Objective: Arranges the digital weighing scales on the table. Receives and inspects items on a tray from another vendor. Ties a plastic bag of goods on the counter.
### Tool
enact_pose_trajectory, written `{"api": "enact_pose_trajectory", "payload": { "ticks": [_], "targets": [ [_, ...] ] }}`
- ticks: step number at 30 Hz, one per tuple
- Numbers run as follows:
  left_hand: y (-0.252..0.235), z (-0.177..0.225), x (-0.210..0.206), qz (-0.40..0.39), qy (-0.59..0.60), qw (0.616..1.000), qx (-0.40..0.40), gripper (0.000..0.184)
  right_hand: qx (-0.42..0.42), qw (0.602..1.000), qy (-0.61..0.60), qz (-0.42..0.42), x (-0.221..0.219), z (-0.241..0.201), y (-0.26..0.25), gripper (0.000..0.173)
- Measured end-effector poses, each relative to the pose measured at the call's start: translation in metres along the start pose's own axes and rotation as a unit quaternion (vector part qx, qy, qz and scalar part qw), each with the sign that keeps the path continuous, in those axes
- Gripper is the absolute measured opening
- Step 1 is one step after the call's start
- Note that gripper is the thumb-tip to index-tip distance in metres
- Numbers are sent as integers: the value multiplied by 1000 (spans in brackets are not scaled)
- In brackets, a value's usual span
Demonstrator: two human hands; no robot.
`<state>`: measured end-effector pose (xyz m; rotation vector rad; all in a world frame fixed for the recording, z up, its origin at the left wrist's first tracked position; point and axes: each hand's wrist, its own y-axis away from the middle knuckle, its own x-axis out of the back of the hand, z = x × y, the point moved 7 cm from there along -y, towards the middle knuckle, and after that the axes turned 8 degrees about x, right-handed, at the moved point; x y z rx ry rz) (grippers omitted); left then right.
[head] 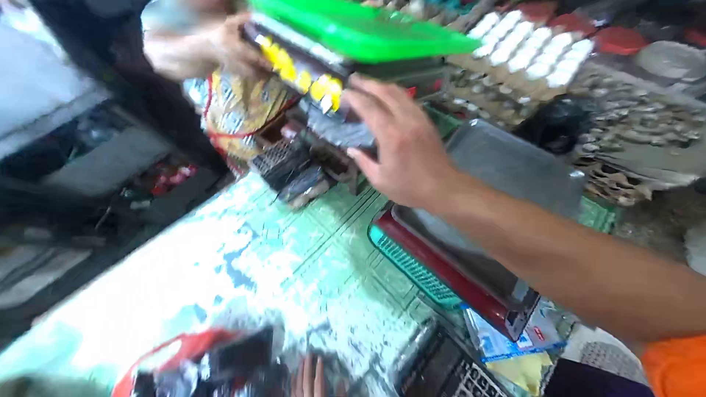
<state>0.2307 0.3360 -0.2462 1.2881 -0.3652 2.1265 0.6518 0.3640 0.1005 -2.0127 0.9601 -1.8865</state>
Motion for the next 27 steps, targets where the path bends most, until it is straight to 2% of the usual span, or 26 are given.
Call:
{"api": "enact_pose_trajectory", "payload": {
  "ticks": [3, 5, 6, 8, 10, 11, 14, 17, 21, 25, 27],
  "targets": [
    [10, -2, -7, 35, -46, 998, -7, 68, 70, 995, -68, -18, 6, -47, 31, 62],
    [7, -4, -4, 45, -53, 998, -4, 67, 94, 985, -134, -45, -7, -80, 53, 59],
    [6, -3, -4, 43, -55, 998, -1, 67, 91, 978, -170, -82, -22, -96, 65, 59],
    [5, 0, -3, 40, -51, 998, -2, 67, 71, 943, -242, -215, -66, -133, 93, 64],
    [5, 1, -2, 31, -49, 998, 3, 70, 81, 881, -298, -359, -116, -184, 125, 74],
    [6, 1, -1, 21, -48, 999, 10, 69, 101, 855, -312, -402, -138, -212, 142, 80],
    [12, 1, 2, -21, -36, 998, 45, 55, 187, 815, -288, -467, -189, -286, 195, 113],
    [12, 6, -6, -118, -50, 988, 90, 55, 241, 817, -259, -456, -229, -323, 227, 124],
    [11, 4, 2, -27, -48, 998, 43, 55, 257, 859, -290, -335, -261, -336, 226, 119],
    [10, 6, 13, -20, 20, 1000, -6, 57, 240, 872, -264, -336, -269, -345, 213, 110],
    [20, -1, 53, 20, 96, 995, -23, 55, 223, 873, -264, -346, -275, -354, 206, 108]
  ]
}}
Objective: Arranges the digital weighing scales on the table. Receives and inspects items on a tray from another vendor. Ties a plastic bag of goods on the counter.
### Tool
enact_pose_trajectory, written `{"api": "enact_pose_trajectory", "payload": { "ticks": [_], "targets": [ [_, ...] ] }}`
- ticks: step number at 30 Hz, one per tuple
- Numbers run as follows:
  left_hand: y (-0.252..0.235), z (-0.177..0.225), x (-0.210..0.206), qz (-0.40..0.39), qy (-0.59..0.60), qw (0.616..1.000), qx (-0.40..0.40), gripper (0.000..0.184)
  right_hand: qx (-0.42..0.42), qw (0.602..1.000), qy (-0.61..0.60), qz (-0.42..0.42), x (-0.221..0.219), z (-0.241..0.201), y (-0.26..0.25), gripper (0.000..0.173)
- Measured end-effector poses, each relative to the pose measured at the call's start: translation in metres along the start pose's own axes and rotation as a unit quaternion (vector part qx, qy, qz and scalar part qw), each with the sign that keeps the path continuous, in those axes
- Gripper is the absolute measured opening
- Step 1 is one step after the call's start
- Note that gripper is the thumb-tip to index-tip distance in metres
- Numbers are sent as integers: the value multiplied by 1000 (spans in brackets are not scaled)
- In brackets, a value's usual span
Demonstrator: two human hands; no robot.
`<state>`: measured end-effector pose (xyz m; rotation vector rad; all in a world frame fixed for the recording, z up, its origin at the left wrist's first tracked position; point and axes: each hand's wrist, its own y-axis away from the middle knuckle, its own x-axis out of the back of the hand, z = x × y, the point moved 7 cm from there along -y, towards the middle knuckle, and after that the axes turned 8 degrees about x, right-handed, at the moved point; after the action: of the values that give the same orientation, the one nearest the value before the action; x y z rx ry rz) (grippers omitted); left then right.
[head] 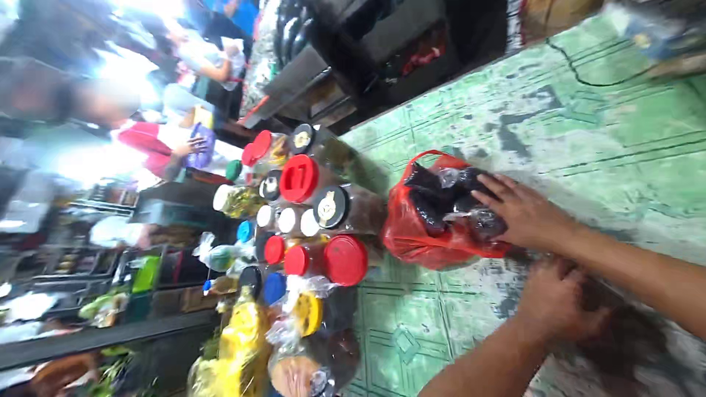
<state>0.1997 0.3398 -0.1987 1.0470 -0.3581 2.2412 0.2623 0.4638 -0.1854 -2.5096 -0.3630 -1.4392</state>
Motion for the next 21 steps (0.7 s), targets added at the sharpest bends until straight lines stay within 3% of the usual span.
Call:
{"api": "enact_pose_trajectory", "payload": {
  "ticks": [2, 5, 8, 12, 14, 17, 21],
  "targets": [
    [25, -7, 64, 118, 31, 992, -28, 52, -28, 1000, -12, 0, 2, 3, -11, 103],
    [62, -74, 132, 245, -37, 969, 20, 67, -67, 998, -19, -4, 8, 12, -30, 95],
    [40, -140, 143, 238, -180, 948, 109, 82, -109, 994, -5, 15, 20, 31, -58, 98],
    [0, -154, 112, 180, -260, 936, 155, 87, -184, 972, -4, 144, 10, 45, -56, 104],
    [-8, -156, 110, 177, -264, 933, 170, 86, -268, 939, -60, 207, -11, 28, -16, 98],
    [-7, -155, 110, 178, -254, 940, 143, 88, -362, 891, -140, 235, -52, -33, 89, 85],
    [-6, -149, 108, 176, -251, 946, 105, 90, -393, 895, -107, 185, -106, -118, 215, 74]
  ]
}}
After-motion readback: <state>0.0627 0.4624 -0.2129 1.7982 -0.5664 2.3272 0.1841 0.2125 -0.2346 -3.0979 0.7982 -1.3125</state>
